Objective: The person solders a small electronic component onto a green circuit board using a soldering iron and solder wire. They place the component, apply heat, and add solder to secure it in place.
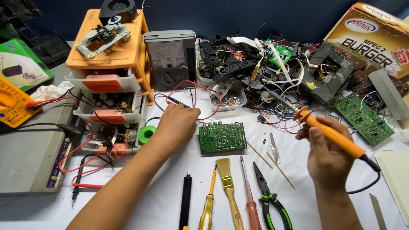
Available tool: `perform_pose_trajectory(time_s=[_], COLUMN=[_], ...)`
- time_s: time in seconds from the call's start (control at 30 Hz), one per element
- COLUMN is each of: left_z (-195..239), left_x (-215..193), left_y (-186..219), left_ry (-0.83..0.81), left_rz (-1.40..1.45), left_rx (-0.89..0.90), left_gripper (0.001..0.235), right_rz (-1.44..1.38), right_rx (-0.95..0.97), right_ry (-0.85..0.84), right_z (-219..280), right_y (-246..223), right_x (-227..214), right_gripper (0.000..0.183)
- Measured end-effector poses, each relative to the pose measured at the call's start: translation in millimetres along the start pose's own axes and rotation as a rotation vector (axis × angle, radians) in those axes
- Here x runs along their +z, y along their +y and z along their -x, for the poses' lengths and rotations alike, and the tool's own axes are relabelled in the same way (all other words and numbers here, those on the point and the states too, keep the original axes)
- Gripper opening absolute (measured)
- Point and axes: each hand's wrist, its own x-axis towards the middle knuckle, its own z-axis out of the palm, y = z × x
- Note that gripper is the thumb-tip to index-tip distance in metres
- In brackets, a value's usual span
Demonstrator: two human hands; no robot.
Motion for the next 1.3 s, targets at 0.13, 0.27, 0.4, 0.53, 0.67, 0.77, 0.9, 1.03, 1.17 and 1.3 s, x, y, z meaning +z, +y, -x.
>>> perform_pose_trajectory(time_s=[0.13, 0.27, 0.4, 0.53, 0.67, 0.77, 0.9, 1.03, 1.17, 1.3], left_z=[-3, 0, 11, 19, 27, 32, 42, 48, 49, 54], left_x=[3, -2, -49, -68, -64, -56, -37, -29, -30, -14], left_y=[-1, -11, -8, -6, 4, 11, 21, 29, 39, 39], left_ry=[-0.044, 0.03, -0.073, -0.011, 0.043, 0.207, 0.273, 0.347, 0.464, 0.481], left_rz=[0.035, 0.043, 0.405, 0.795, 0.966, 1.116, 1.124, 1.045, 0.959, 0.917], left_rx=[-0.031, -0.005, -0.122, -0.201, -0.262, -0.328, -0.369, -0.365, -0.267, -0.221], left_gripper=[0.015, 0.014, 0.018, 0.025, 0.023, 0.02, 0.017, 0.013, 0.008, 0.005], right_rz=[-0.041, -0.087, -0.119, -0.152, -0.221, -0.11, -0.095, -0.132, -0.22, -0.248], right_rx=[0.064, 0.095, 0.112, 0.13, 0.152, 0.071, 0.061, 0.068, 0.138, 0.195], right_ry=[0.043, 0.09, 0.113, 0.077, 0.021, -0.032, -0.023, 0.008, 0.066, 0.092], right_z=[7, 11, 16, 20, 23, 18, 4, -12, -15, -1], right_y=[10, 13, 19, 25, 30, 24, 3, -5, -2, 5], right_x=[2, 6, 7, 10, 14, 21, 27, 30, 37, 48], right_gripper=[0.03, 0.032, 0.029, 0.024, 0.02, 0.024, 0.025, 0.029, 0.028, 0.023])
